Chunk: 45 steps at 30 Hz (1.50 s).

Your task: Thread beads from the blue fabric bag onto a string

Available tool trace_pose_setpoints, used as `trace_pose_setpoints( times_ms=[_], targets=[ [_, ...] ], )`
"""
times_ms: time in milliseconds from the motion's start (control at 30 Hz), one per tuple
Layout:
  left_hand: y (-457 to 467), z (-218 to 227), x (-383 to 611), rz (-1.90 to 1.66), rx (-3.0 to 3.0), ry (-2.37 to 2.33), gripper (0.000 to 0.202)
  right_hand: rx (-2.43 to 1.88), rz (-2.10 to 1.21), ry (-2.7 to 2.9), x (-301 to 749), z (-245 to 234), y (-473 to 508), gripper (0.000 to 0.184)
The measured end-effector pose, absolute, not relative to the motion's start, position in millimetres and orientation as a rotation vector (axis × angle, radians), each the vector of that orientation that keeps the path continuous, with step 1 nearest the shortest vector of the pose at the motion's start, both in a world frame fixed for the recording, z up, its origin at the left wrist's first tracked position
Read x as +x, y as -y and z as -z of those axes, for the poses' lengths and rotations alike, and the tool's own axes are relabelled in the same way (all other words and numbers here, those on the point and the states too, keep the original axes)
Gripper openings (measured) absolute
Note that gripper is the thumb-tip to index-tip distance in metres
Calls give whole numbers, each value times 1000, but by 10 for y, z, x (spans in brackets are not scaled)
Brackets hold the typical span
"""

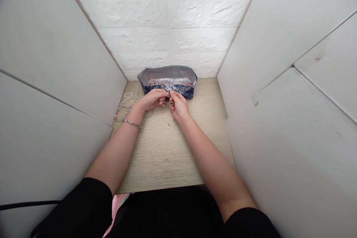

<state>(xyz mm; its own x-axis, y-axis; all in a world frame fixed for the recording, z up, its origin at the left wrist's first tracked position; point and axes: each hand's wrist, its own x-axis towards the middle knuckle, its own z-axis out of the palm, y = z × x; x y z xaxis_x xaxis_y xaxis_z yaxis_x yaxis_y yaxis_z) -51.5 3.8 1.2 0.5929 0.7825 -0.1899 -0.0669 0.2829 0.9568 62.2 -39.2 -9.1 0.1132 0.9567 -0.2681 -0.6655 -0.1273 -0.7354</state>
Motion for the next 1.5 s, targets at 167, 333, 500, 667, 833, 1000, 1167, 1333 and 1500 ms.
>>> trace_pose_setpoints(
  times_ms=[167, 333, 500, 667, 833, 1000, 1167, 1333, 1500],
  targets=[
    [-37, -12, -514, -648, 1146, -762, 17, -907, -1436, 443, 615, 100, 390, 16],
    [-40, -7, -517, -647, 1140, -752, 17, -931, -1421, 474, 596, 101, 396, 17],
    [-34, -15, -524, -644, 1139, -728, 15, -921, -1419, 475, 593, 92, 404, 17],
    [-29, -17, -519, -653, 1121, -728, 16, -894, -1423, 438, 601, 89, 402, 15],
    [-29, -13, -521, -647, 1117, -719, 16, -892, -1449, 423, 606, 102, 395, 12],
    [-38, -7, -538, -624, 1122, -705, 18, -891, -1486, 421, 612, 103, 391, 12],
    [-33, -25, -545, -598, 1129, -723, 15, -866, -1533, 361, 631, 79, 389, 9],
    [-32, -33, -542, -592, 1137, -714, 16, -848, -1547, 377, 632, 83, 391, 8],
    [-39, -14, -545, -599, 1136, -706, 16, -840, -1555, 400, 629, 103, 387, 9]
  ],
)
